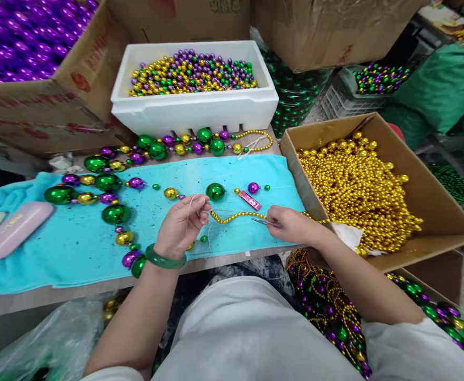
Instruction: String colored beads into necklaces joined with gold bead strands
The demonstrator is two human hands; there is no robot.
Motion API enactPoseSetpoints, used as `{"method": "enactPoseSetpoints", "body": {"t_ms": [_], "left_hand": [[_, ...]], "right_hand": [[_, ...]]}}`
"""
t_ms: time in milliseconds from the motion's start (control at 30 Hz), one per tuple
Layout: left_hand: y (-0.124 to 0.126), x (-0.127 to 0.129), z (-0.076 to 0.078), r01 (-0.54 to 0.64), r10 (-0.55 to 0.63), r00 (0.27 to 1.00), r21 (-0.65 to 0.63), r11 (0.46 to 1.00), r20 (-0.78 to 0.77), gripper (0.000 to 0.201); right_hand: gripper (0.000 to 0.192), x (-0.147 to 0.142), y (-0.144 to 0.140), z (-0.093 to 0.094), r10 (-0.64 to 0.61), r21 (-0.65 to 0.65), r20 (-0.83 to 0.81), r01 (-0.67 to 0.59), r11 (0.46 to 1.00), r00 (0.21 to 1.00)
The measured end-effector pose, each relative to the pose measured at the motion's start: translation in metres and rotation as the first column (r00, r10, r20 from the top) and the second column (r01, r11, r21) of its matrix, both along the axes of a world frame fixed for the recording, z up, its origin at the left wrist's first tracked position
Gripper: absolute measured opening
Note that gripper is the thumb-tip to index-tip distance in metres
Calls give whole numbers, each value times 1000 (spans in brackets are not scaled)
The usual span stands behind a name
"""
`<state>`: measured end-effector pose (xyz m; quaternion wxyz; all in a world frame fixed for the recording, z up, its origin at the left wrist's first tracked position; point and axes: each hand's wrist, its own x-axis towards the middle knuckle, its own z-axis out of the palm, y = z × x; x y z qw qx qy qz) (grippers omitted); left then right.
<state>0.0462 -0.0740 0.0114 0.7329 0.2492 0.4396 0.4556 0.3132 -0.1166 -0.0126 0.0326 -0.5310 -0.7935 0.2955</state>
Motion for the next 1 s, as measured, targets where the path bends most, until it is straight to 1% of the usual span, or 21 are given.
{"method": "enactPoseSetpoints", "body": {"t_ms": [33,67,100,167,267,333,400,500,567,600,700,767,800,833,867,900,933,967,1000], "left_hand": [[0,-1,-1,-2,2,1000,-15,1000,21,15],[1,-1,-3,-3,3,999,-24,1000,35,15],[0,-2,-4,-1,2,999,-28,1000,42,15],[-2,-1,-6,12,-12,999,-14,1000,33,16],[-6,3,-7,43,-42,998,39,998,-35,18],[-10,7,-8,62,-56,994,68,996,-90,19],[-13,10,-7,72,-60,989,89,993,-134,21],[-16,14,-6,84,-64,982,106,991,-180,22],[-18,15,-5,92,-69,977,110,990,-202,23],[-18,15,-5,99,-74,975,110,989,-212,24],[-20,15,-6,120,-89,967,118,986,-240,27],[-20,16,-8,141,-104,960,127,982,-259,27],[-20,15,-9,152,-113,957,133,979,-267,27],[-21,15,-10,164,-120,953,139,977,-277,27],[-21,14,-11,172,-125,949,145,974,-288,27],[-21,13,-12,179,-127,945,151,972,-301,26],[-21,12,-13,182,-126,941,155,971,-315,26],[-22,10,-14,182,-123,937,157,971,-328,26],[-22,8,-15,180,-119,934,155,971,-337,25]], "right_hand": [[8,3,-1,5,-50,-86,-115,40,995,992],[9,4,-2,9,-110,-166,-225,73,983,968],[9,3,-4,13,-178,-227,-327,105,968,928],[8,-4,-7,19,-308,-300,-504,170,939,807],[21,-26,-7,24,-426,-344,-662,256,904,617],[28,-42,-3,26,-467,-385,-703,264,884,536],[32,-53,2,27,-506,-435,-704,260,862,499],[45,-61,7,27,-582,-529,-682,251,811,443],[49,-64,9,25,-630,-582,-677,248,775,381],[49,-65,9,24,-641,-595,-682,244,766,351],[43,-70,8,20,-630,-571,-731,269,775,263],[40,-72,8,17,-617,-546,-755,308,779,223],[39,-71,8,15,-614,-535,-758,327,779,222],[39,-70,9,13,-609,-517,-757,353,780,237],[39,-66,9,10,-600,-484,-752,388,784,273],[39,-61,10,8,-584,-426,-741,440,790,331],[38,-55,11,5,-564,-339,-711,498,798,419],[36,-47,12,2,-544,-224,-647,549,805,534],[34,-39,13,0,-524,-89,-538,574,814,661]]}}
